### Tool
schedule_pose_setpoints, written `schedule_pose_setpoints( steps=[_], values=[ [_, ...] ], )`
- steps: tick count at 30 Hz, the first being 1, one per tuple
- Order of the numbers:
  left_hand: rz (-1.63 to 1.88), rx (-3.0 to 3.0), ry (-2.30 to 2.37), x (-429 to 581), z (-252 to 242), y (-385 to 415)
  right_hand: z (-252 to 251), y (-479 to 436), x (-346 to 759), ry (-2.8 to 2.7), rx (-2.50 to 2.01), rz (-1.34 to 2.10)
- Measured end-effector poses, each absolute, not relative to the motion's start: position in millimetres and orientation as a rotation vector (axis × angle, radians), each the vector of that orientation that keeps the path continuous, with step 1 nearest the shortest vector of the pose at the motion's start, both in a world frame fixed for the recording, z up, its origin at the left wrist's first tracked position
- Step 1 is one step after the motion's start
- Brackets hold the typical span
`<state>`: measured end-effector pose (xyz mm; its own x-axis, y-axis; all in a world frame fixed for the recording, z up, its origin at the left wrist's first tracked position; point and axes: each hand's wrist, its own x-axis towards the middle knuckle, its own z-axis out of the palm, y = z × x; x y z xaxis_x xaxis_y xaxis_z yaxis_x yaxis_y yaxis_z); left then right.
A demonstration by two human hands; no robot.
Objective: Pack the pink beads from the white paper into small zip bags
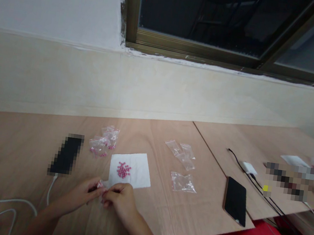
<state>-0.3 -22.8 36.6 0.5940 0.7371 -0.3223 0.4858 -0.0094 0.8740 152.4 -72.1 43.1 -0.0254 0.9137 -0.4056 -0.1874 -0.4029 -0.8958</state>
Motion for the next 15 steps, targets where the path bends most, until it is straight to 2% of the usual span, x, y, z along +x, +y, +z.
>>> schedule_pose_setpoints(
  steps=[9,15],
  values=[
    [0.198,1.494,0.995,-1,31,-33,30,-81,151,-0.775,-1.398,1.615],
    [0.15,1.377,0.96,-1,33,-34,25,-85,145,-0.882,-1.492,1.515]
  ],
)
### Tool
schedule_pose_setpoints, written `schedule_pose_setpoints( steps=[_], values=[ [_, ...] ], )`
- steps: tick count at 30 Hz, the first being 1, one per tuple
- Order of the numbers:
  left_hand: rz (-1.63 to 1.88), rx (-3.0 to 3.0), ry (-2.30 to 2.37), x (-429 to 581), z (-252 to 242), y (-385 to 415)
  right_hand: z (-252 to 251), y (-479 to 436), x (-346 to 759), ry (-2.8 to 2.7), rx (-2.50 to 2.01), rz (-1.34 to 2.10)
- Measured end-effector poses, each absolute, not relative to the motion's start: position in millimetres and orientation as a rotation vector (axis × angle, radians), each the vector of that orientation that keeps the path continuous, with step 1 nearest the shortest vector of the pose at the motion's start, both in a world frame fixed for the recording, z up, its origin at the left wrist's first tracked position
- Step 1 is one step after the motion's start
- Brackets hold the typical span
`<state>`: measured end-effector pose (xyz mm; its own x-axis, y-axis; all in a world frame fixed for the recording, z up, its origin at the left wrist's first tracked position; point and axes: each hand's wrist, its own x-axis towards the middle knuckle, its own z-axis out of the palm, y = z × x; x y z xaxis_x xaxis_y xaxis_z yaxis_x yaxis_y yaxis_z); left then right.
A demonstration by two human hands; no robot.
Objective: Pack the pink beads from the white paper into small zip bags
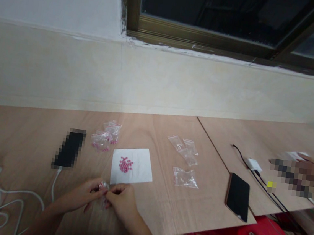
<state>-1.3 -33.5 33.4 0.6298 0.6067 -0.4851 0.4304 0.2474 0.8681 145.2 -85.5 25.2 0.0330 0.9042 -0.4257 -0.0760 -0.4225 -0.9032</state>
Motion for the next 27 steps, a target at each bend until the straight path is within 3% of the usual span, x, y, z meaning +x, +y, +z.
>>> schedule_pose_setpoints(
  steps=[11,17,27],
  values=[
    [0.168,1.468,1.038,-3,31,-30,33,-76,152,-1.212,-1.715,0.964],
    [0.329,1.642,1.195,0,21,-27,39,-82,133,-1.404,-1.682,0.919],
    [0.623,1.986,1.125,-2,32,-34,36,-74,140,-1.155,-1.777,0.9]
  ],
)
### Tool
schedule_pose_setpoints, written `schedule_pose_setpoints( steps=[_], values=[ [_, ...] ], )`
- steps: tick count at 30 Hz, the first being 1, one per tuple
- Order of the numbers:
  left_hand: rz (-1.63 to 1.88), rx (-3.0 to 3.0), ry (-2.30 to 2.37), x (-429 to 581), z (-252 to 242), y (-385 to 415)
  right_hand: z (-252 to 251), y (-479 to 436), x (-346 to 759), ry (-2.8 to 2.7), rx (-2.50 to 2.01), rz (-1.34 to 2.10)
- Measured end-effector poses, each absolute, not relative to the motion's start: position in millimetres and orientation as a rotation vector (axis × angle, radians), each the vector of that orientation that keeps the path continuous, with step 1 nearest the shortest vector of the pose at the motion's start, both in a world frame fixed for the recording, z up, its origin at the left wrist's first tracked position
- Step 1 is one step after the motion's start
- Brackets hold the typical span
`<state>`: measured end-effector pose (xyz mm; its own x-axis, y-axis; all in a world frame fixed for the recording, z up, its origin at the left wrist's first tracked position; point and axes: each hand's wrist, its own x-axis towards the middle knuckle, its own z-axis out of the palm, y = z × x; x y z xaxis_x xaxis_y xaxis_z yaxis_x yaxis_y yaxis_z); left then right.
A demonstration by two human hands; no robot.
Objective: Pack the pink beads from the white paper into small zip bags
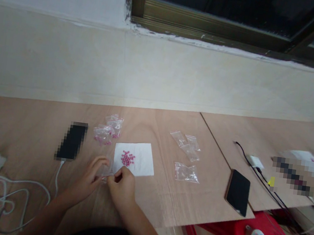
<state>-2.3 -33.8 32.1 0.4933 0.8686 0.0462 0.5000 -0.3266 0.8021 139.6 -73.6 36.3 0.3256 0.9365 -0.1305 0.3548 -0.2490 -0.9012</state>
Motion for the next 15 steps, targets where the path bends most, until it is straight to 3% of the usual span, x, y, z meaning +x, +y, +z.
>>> schedule_pose_setpoints(
  steps=[4,10,12,15],
  values=[
    [0.564,1.958,0.976,-9,36,-36,37,-67,138,-1.013,-1.696,0.96],
    [0.569,1.844,1.084,-12,32,-31,29,-59,146,-0.824,-1.373,1.437],
    [0.565,1.801,1.151,-12,32,-28,21,-53,156,-0.856,-1.398,1.344],
    [0.551,1.766,1.22,-14,32,-26,4,-38,174,-0.997,-1.641,0.944]
  ],
)
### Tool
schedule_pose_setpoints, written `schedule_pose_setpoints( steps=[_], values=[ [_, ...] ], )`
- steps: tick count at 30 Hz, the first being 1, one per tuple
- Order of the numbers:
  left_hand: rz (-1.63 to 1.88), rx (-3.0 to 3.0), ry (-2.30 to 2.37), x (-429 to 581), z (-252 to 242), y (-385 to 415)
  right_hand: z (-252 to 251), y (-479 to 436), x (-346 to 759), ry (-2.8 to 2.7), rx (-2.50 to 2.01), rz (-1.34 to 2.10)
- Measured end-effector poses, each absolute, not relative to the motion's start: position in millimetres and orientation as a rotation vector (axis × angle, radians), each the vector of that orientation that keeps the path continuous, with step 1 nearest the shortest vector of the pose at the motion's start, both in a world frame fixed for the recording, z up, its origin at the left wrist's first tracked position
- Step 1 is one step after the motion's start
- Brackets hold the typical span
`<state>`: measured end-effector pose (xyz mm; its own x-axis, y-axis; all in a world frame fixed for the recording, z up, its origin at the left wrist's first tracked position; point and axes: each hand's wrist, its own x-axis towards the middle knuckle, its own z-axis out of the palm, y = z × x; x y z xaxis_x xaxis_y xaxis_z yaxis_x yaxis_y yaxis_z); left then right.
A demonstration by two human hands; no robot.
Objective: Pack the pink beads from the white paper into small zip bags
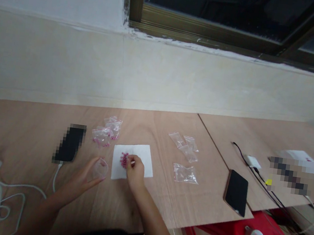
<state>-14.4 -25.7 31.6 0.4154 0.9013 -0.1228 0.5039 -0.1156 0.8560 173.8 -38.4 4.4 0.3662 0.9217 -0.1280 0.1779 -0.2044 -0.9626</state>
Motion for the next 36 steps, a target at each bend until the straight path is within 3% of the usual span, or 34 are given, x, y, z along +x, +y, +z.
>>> schedule_pose_setpoints(
  steps=[3,10,14,21,27,36],
  values=[
    [0.553,1.74,1.255,-17,27,-25,-11,-25,186,-1.131,-1.816,0.688],
    [0.518,1.734,1.287,-15,24,-28,-27,-18,195,-1.193,-1.857,0.676],
    [0.525,1.788,1.256,-14,16,-24,-16,-26,199,-1.165,-1.85,0.627],
    [0.621,1.885,1.152,-4,-5,-18,25,-52,158,-1.398,-1.466,0.675],
    [0.61,1.831,1.162,-9,-3,-22,18,-56,157,-1.457,-1.478,0.752],
    [0.598,1.733,1.207,-13,22,-29,-29,-52,187,-1.348,-1.987,0.499]
  ],
)
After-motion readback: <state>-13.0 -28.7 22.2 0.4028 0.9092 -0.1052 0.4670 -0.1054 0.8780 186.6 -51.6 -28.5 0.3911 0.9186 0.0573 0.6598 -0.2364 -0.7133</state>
